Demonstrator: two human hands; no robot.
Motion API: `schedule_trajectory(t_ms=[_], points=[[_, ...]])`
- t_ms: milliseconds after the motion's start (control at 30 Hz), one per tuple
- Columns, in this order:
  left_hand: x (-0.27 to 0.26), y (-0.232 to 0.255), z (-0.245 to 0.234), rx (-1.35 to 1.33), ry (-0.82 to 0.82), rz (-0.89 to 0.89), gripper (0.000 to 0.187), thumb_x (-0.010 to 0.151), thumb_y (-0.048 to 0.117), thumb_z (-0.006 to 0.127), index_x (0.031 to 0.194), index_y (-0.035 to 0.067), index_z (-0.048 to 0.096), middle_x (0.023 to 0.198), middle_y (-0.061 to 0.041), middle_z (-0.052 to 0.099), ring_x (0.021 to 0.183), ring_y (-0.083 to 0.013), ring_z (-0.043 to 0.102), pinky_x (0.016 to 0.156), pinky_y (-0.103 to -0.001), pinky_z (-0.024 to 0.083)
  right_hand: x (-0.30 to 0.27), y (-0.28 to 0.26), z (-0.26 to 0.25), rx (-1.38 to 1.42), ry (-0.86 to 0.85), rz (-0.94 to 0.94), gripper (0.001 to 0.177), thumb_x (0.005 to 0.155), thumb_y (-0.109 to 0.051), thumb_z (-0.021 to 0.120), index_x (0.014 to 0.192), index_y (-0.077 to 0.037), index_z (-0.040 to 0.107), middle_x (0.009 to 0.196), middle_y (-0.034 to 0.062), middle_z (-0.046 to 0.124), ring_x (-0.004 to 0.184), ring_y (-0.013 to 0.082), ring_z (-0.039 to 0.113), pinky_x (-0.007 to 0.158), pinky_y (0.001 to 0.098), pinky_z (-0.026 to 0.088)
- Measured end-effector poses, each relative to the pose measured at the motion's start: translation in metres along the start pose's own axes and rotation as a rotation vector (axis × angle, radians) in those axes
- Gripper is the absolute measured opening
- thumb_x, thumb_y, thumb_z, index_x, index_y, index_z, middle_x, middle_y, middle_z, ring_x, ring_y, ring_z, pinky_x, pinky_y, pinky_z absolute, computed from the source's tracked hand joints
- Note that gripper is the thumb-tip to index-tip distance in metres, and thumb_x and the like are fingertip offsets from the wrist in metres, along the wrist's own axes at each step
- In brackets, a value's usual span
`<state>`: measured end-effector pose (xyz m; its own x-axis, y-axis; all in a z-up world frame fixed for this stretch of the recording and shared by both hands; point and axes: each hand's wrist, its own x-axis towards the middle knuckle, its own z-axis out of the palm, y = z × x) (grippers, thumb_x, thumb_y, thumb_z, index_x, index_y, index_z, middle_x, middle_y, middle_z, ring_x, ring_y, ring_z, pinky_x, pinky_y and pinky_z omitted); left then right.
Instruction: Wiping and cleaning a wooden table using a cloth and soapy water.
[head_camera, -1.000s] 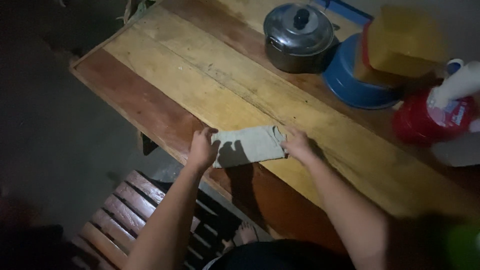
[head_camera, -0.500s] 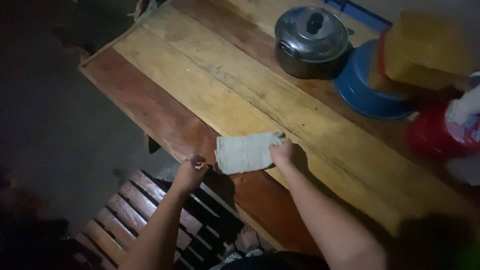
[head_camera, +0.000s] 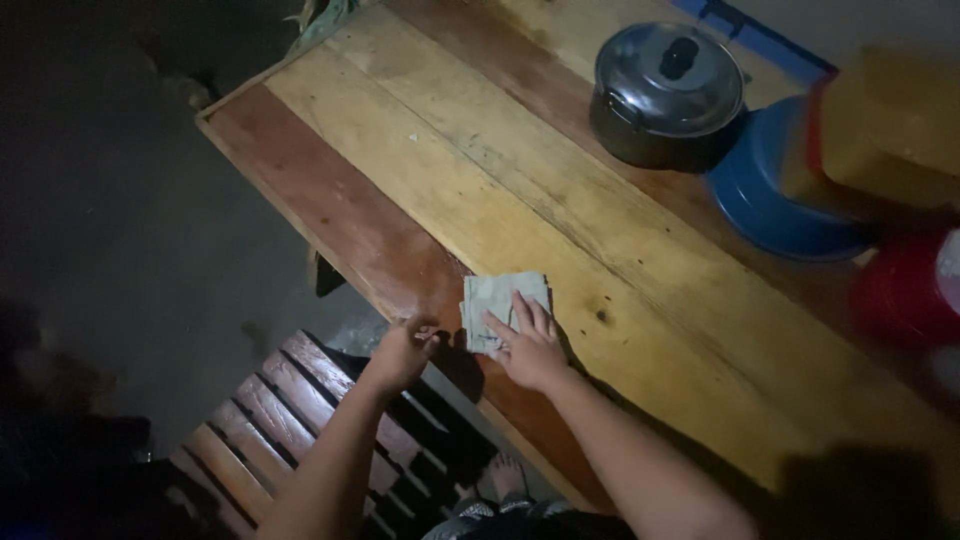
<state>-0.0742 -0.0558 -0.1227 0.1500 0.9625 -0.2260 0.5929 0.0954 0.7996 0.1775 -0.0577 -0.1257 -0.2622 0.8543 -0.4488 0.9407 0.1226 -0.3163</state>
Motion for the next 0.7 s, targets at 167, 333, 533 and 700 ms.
schedule_trajectory(t_ms=[167,333,533,700], points=[[0.005,0.016,-0.016,-0.031,-0.048,-0.041,0.042,0.093,0.016,0.066,0.134,0.013,0.059,0.132,-0.019,0.061,0.110,-0.0331,0.073,0.093,-0.040,0.059,-0.003,0.017,0.006,-0.040,0.291,-0.146,0.070,0.094,-0.030,0.066,0.156,-0.043,0.037,0.171,0.0075,0.009,0.154,0.0374,0.015,0.121,0.0562,0.024],[0.035,0.047,-0.037,0.107,-0.005,0.164,0.059,0.090,0.012,0.069,0.146,0.018,0.050,0.144,-0.022,0.051,0.124,-0.0393,0.060,0.100,-0.044,0.054,0.045,0.046,-0.037,0.557,0.342,-0.003,0.062,0.091,-0.026,0.066,0.148,-0.029,0.041,0.152,0.0097,0.035,0.133,0.0289,0.038,0.107,0.0481,0.035],[0.080,0.088,-0.062,0.249,-0.003,0.351,0.072,0.088,0.010,0.069,0.154,0.025,0.042,0.157,-0.022,0.036,0.141,-0.0456,0.039,0.105,-0.050,0.048,0.194,0.221,-0.026,1.004,0.746,0.169,0.053,0.099,-0.025,0.068,0.146,-0.008,0.052,0.133,0.0077,0.067,0.117,0.0203,0.063,0.098,0.0365,0.052],[0.112,0.142,-0.070,0.224,-0.007,0.313,0.072,0.089,0.013,0.069,0.153,0.029,0.040,0.163,-0.023,0.030,0.134,-0.0476,0.046,0.105,-0.051,0.048,0.114,0.158,-0.180,1.135,0.697,0.516,0.058,0.097,-0.037,0.064,0.148,-0.011,0.053,0.128,0.0073,0.070,0.108,0.0260,0.066,0.089,0.0412,0.055]])
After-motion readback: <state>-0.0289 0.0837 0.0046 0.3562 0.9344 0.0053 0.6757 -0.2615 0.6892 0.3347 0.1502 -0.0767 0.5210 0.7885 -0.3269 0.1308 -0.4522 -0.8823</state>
